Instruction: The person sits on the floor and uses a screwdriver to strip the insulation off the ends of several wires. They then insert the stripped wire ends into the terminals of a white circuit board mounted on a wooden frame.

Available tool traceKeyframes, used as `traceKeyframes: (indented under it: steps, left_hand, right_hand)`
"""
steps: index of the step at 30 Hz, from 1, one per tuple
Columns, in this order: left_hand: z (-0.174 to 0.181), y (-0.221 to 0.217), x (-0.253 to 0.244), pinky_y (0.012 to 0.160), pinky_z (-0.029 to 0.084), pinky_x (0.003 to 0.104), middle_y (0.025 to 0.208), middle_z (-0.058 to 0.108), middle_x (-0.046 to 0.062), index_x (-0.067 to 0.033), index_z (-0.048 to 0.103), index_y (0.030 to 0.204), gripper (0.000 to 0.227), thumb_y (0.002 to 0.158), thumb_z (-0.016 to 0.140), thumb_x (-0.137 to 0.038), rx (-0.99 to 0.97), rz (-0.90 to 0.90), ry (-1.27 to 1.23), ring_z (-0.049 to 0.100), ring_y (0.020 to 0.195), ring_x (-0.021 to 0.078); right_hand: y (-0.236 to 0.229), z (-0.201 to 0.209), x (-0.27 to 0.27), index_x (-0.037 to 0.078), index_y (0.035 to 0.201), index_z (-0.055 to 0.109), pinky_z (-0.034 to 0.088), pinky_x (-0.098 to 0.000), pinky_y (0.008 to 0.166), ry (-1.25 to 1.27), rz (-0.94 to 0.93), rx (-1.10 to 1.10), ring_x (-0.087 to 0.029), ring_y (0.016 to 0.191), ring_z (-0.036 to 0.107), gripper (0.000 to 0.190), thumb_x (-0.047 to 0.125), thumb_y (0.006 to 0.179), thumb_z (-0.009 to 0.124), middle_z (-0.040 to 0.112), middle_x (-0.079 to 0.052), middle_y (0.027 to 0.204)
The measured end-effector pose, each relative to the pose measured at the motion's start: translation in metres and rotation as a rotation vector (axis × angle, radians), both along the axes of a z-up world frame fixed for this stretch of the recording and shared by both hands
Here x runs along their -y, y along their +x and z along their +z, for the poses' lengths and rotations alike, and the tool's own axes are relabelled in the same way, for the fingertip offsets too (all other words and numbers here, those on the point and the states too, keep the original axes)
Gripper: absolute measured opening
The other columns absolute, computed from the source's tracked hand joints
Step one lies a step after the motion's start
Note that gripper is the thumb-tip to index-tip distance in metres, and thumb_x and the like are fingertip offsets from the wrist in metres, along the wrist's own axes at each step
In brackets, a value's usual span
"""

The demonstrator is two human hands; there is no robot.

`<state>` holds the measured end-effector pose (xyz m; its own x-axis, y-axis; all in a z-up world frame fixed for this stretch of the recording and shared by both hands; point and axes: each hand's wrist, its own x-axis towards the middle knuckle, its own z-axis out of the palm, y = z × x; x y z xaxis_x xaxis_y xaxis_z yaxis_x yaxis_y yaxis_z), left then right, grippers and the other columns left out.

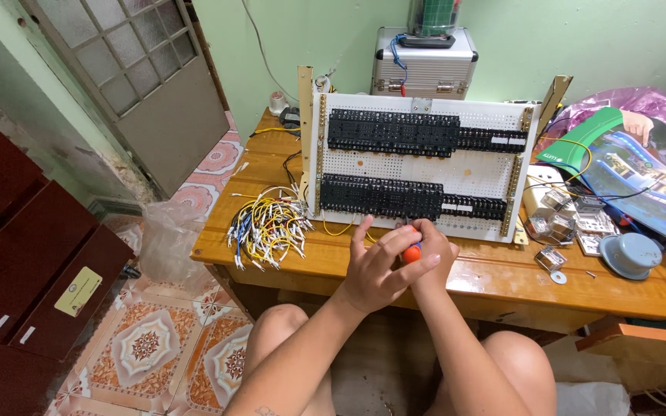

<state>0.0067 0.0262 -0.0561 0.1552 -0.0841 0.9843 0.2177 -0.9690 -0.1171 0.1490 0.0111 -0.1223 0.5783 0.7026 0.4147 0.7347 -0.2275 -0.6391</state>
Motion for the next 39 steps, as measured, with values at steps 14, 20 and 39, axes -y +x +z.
traceKeyframes:
  steps: [14,20,39]
  left_hand:
    - [0.000,-0.001,0.000,0.108,0.040,0.061,0.120,0.064,0.005,-0.0321,0.071,0.121,0.026,0.098,0.067,-0.022,0.039,-0.019,-0.074,0.069,0.108,0.0235]
    - [-0.002,-0.003,0.000,0.115,0.031,0.069,0.133,0.064,0.009,-0.0284,0.067,0.123,0.029,0.103,0.051,-0.043,0.052,-0.023,-0.119,0.066,0.121,0.0299]
    - [0.019,-0.030,-0.002,0.107,0.056,0.054,0.122,0.060,0.016,-0.0236,0.078,0.098,0.017,0.102,0.062,-0.025,0.314,-0.450,-0.270,0.066,0.116,0.0378]
  right_hand:
    - [0.007,-0.019,-0.005,0.030,0.100,0.068,0.039,-0.0327,0.087,-0.015,-0.036,0.015,-0.019,0.088,0.070,0.025,0.036,0.076,0.072,0.072,0.008,0.078]
    - [0.028,-0.056,-0.017,0.029,0.103,0.066,0.040,-0.0351,0.086,0.042,0.011,0.069,-0.025,0.093,0.070,0.034,0.039,0.073,0.076,0.071,0.004,0.084]
    - [-0.012,-0.002,0.003,0.028,0.098,0.070,0.039,-0.0343,0.087,0.021,-0.100,0.120,-0.019,0.086,0.070,0.016,0.042,0.093,0.077,0.070,0.011,0.078]
